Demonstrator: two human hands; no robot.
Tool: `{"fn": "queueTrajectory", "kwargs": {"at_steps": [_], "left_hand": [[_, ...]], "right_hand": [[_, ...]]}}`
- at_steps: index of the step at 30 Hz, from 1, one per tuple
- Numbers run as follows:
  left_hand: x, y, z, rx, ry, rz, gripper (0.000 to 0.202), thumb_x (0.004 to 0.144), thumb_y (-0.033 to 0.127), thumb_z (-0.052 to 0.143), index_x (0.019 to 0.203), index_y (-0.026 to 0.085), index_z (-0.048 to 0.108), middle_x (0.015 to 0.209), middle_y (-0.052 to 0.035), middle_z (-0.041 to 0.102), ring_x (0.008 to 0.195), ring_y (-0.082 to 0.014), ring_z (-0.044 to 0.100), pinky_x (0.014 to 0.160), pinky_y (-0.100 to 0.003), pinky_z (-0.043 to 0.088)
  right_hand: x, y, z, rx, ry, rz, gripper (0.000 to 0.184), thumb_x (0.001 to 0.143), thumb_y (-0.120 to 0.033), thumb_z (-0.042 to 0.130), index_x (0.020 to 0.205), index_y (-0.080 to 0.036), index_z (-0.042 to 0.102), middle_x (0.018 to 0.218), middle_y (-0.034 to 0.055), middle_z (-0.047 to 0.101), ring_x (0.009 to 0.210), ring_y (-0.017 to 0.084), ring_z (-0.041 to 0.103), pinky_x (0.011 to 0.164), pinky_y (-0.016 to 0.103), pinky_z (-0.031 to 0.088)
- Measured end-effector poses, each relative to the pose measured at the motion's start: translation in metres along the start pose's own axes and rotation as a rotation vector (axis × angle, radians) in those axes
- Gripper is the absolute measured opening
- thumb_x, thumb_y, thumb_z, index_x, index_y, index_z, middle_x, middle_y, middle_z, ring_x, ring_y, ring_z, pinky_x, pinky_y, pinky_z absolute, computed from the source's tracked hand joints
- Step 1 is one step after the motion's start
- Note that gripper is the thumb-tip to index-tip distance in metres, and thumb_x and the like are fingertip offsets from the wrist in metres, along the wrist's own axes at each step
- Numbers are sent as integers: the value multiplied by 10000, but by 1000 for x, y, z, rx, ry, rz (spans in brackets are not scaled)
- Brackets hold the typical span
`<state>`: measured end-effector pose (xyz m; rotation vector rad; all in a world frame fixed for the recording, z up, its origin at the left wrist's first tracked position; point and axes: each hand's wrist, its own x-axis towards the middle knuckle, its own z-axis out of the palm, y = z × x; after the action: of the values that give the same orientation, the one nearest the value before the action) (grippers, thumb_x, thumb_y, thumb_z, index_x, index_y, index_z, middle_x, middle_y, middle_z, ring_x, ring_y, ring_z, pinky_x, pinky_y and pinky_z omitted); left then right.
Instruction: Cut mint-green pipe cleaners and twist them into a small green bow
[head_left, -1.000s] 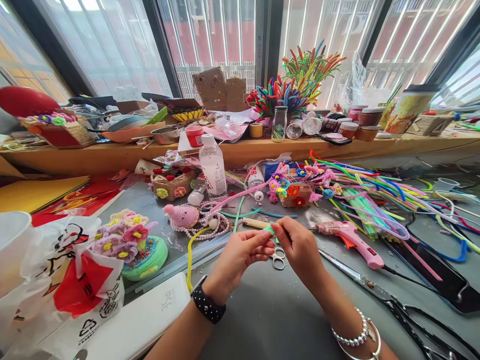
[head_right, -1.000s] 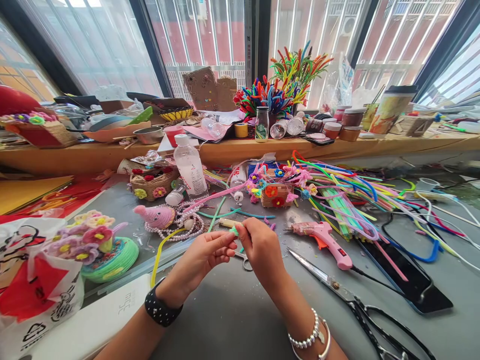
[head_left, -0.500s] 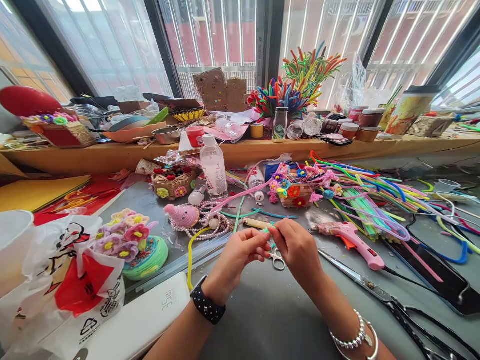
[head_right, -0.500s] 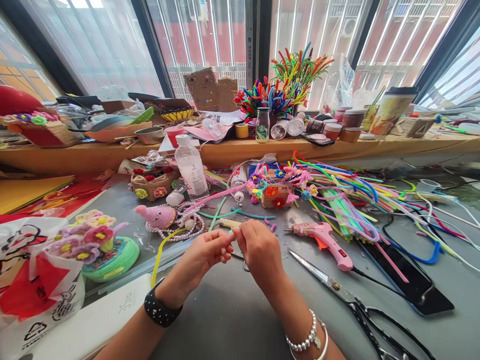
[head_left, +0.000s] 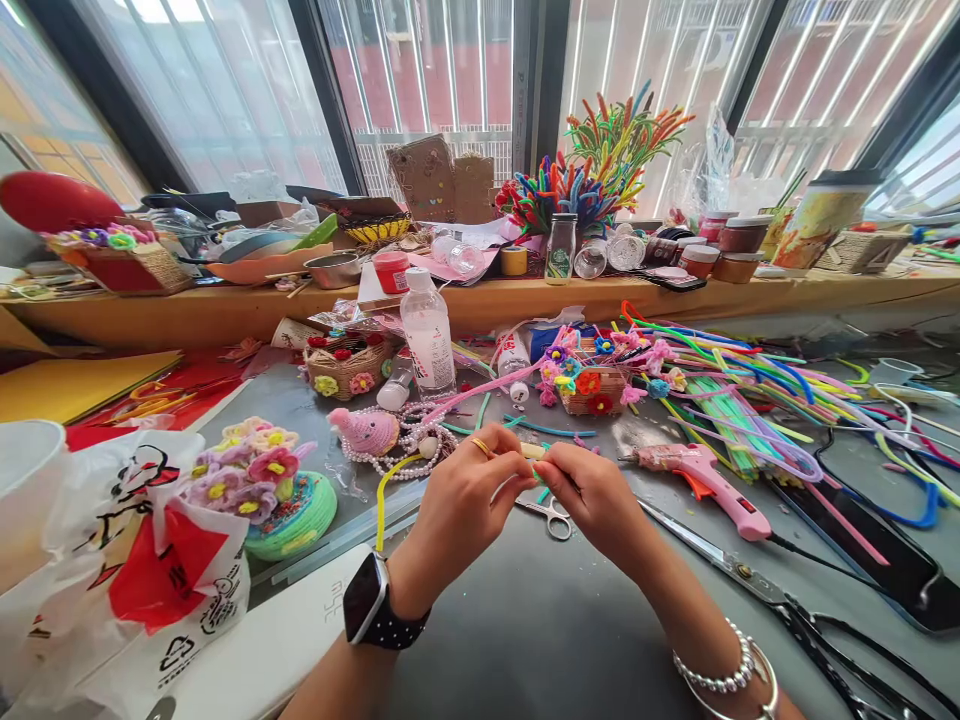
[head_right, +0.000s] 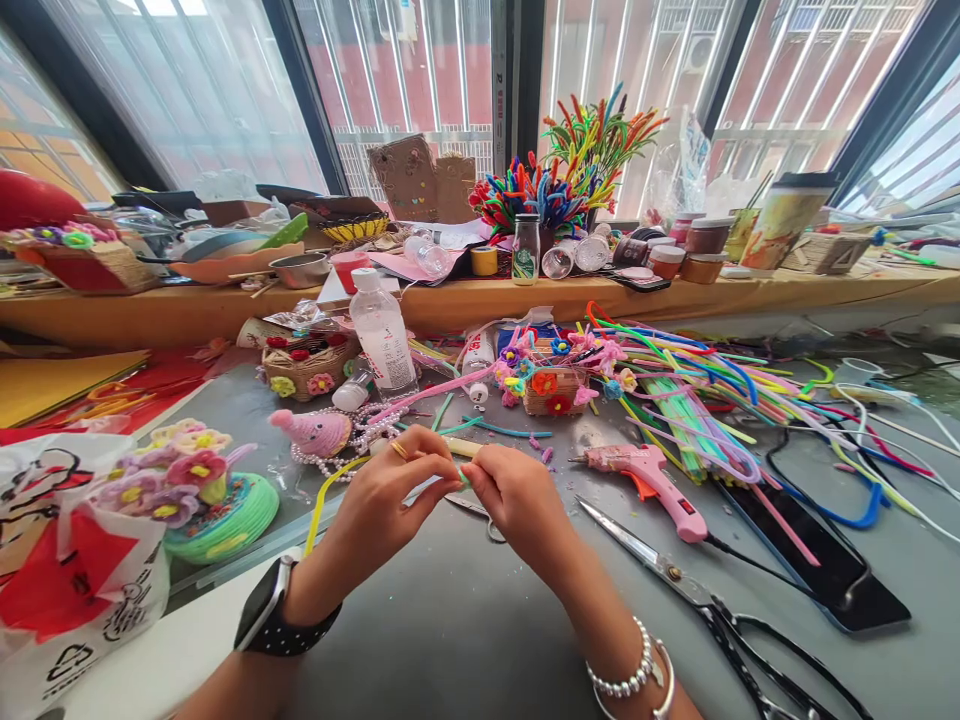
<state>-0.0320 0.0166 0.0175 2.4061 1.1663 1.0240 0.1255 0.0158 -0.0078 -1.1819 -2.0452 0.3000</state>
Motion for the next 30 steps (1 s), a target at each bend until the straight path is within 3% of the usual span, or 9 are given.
{"fn": "queueTrajectory", "kwargs": {"at_steps": [2,4,7,18,24,30], "left_hand": [[1,2,0,-107,8,-6,143,772,202,496,706,210,623,918,-64,577,828,-175,536,752,-261,376],[2,3,0,-218,-4,-49,141,775,202,495,710,212,620,862,-55,601,818,-175,541,754,-262,383],[3,4,3,-327,-28,-165,127,766,245,510,713,207,619,727,-36,616,705,-167,542,676,-255,398],[7,6,4,-772,-55,-576,179,620,299,662,594,131,606,579,-11,588,574,-121,521,543,-211,406],[6,3,8,-839,7,-616,205,600,278,685,656,136,549,620,-14,609,607,-133,570,594,-243,465],[2,4,13,-786,88,-518,257,637,263,658,770,192,450,632,11,627,612,-146,600,615,-273,481]], "right_hand": [[1,0,-1,54,-22,3,278,864,-261,355,609,-186,439,553,-22,464,498,106,406,478,206,295],[1,1,-2,101,-27,9,284,864,-269,358,604,-185,436,548,-27,458,499,101,403,472,202,292],[0,3,-3,135,-23,26,289,861,-272,369,592,-182,421,540,-34,438,502,97,396,470,201,285],[-1,1,3,231,39,69,275,861,-285,362,620,-181,447,555,-32,430,515,101,397,488,203,297],[-1,1,3,217,40,85,280,861,-279,356,606,-186,426,545,-34,418,506,102,394,476,201,291],[0,1,5,142,45,100,290,858,-286,357,596,-186,433,524,-36,423,481,99,386,457,201,289]]}}
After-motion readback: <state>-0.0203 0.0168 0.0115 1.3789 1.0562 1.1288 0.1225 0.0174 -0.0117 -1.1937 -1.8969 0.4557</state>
